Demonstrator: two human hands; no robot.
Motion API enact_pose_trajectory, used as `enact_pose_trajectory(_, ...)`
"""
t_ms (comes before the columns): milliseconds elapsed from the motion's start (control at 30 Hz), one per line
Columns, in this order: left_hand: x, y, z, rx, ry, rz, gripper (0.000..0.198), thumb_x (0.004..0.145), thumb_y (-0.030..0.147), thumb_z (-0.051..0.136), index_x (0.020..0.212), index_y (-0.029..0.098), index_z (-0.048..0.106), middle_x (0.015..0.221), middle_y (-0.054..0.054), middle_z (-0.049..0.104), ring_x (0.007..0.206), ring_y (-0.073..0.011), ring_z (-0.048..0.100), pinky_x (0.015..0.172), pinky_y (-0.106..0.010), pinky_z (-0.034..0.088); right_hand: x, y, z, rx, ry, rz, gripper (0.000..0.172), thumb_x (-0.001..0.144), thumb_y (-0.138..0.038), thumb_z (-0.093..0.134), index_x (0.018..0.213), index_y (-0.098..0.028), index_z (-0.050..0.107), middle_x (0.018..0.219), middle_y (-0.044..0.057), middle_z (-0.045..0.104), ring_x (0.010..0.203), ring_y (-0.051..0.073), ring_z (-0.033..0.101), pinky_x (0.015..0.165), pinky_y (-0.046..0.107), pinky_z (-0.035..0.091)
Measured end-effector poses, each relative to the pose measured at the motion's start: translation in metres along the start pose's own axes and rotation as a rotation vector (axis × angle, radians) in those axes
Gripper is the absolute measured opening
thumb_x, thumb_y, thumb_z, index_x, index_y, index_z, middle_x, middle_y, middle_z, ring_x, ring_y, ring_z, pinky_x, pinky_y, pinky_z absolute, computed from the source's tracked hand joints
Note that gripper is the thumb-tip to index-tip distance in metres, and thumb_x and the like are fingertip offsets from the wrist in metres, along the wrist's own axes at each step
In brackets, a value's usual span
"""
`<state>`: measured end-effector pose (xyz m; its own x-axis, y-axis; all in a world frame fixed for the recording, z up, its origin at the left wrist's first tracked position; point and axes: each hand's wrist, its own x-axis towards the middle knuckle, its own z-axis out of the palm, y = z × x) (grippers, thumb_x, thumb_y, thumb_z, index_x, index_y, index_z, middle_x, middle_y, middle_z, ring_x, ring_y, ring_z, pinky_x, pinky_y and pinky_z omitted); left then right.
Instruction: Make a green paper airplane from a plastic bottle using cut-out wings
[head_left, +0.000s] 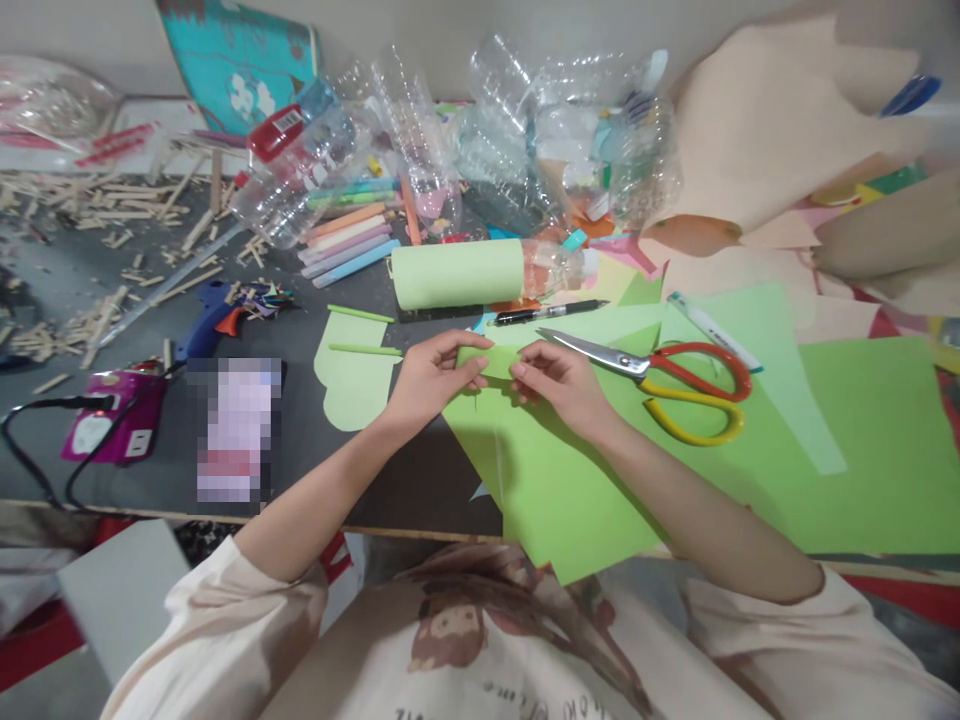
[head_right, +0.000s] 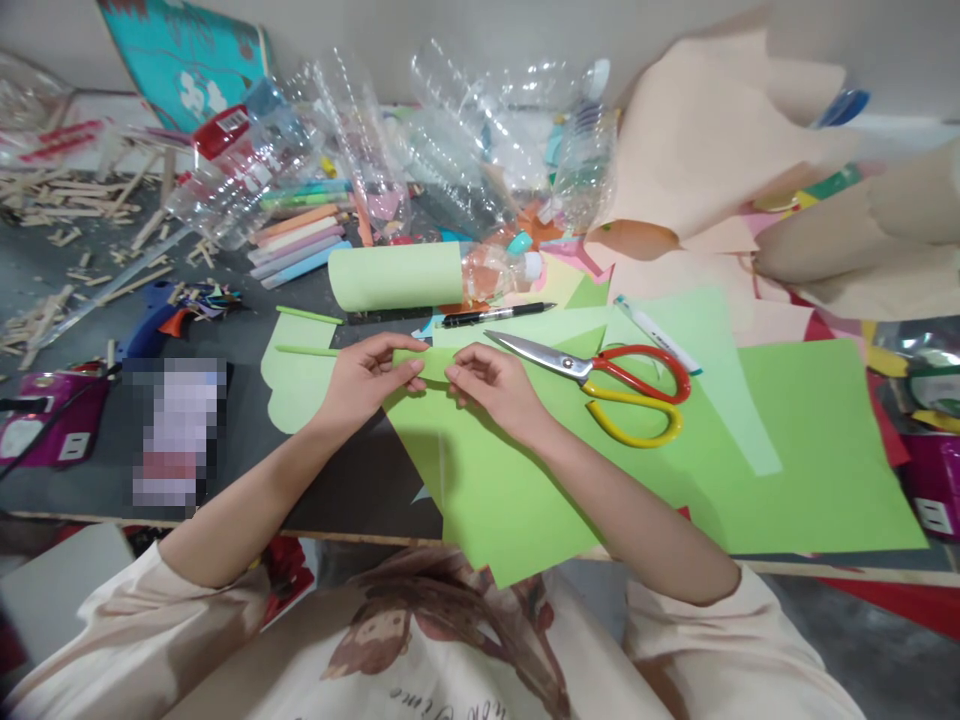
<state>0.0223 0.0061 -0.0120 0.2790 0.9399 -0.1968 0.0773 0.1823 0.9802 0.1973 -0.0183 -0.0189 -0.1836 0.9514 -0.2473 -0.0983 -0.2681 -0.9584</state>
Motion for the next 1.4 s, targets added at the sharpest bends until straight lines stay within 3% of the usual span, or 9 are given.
enact_pose_trajectory(500,0.0023,-0.0005,-0.0001,-0.007,-0.012,-0.032,0.047,0.061,0.051,0.079,0.087,0.014,0.066,0.065,0.002,0.062,0.056,-0.0133,0.067,0.057,-0.025,0.056,0.0014,-0.0024,-0.0032,0.012,-0.010,0.059,0.040,0.062,-0.054,0.077,0.067,-0.018,0.059,0.054,-0.003,0.064,0.043,0.009,0.057,0.044,0.022,0.045)
enact_pose_trajectory(1067,0.0030,-0.0005,-0.0001,-0.060,-0.024,-0.060,0.041,0.060,0.043,0.081,0.085,0.014,0.064,0.061,0.004,0.061,0.054,-0.0116,0.066,0.055,-0.022,0.055,0.0021,-0.0029,-0.0045,0.055,-0.026,0.096,0.041,0.059,-0.053,0.079,0.067,-0.018,0.059,0.054,-0.004,0.064,0.043,0.008,0.057,0.043,0.022,0.045)
enact_pose_trajectory(1267,0.0027,0.0030,-0.0004,-0.109,0.006,-0.101,0.052,0.061,0.035,0.081,0.104,0.017,0.059,0.062,0.006,0.063,0.054,-0.0105,0.066,0.056,-0.021,0.055,0.0025,-0.0016,-0.0037,0.067,-0.005,0.076,0.042,0.060,-0.054,0.078,0.068,-0.018,0.058,0.053,-0.005,0.063,0.042,0.008,0.055,0.043,0.021,0.045)
enact_pose_trajectory(1400,0.0042,0.0022,-0.0026,-0.141,0.010,-0.115,0.040,0.060,0.038,0.081,0.085,0.014,0.060,0.065,0.003,0.065,0.055,-0.0090,0.064,0.057,-0.020,0.054,0.0027,-0.0016,-0.0039,0.056,0.027,0.037,0.043,0.060,-0.057,0.077,0.069,-0.019,0.057,0.052,-0.006,0.060,0.042,0.007,0.053,0.043,0.022,0.045)
